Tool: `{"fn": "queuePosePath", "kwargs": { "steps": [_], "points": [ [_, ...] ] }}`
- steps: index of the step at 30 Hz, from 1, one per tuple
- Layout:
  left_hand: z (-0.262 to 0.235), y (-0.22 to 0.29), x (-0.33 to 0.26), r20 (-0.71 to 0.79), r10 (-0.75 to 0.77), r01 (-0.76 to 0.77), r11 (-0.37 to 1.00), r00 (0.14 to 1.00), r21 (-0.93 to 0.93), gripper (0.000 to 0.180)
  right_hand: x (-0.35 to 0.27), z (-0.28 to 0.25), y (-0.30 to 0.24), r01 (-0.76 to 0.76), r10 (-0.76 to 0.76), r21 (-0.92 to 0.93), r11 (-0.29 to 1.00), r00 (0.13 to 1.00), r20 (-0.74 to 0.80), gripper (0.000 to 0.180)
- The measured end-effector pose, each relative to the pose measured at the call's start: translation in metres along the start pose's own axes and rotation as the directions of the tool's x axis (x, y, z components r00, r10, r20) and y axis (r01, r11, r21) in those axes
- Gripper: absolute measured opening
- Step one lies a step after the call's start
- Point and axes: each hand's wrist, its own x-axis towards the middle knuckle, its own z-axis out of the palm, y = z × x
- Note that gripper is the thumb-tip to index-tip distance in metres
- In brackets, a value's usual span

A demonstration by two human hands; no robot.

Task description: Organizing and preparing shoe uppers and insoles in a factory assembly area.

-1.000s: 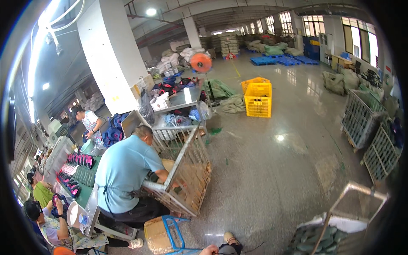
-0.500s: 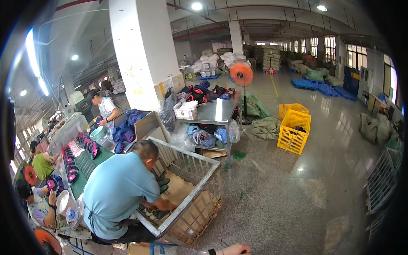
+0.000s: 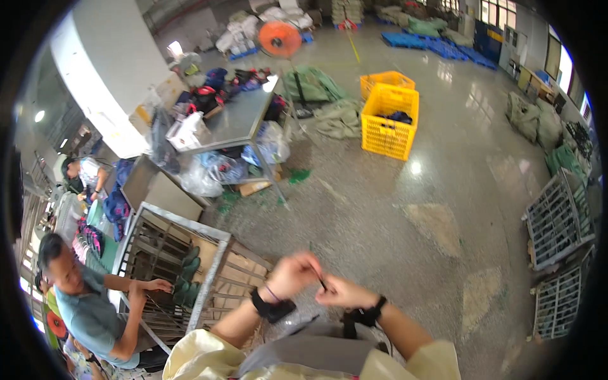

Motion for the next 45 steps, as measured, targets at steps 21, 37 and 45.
{"fn": "queuePosePath", "kwargs": {
  "steps": [21, 37, 45],
  "points": [
    [-0.153, -0.213, 0.342, -0.640, -0.428, -0.228, 0.690, 0.638, -0.687, 0.012, 0.242, -0.413, -0.060, -0.358, 0.307, -0.040, 0.933, 0.849, -0.430, 0.014],
    [-0.063, -0.168, 0.674, 0.327, 0.033, 0.026, 0.984, 0.944, -0.176, 0.076, 0.335, -0.615, -0.056, 0.116, -0.179, -0.555, 0.824, 0.982, -0.060, 0.016],
    [-0.079, -0.192, 0.789, 0.332, -0.498, 0.516, 0.856, 0.801, 0.039, 0.019, 0.371, -0.769, -0.032, -0.155, -0.020, -0.503, 0.850, 0.946, -0.324, 0.017]
  ]
}}
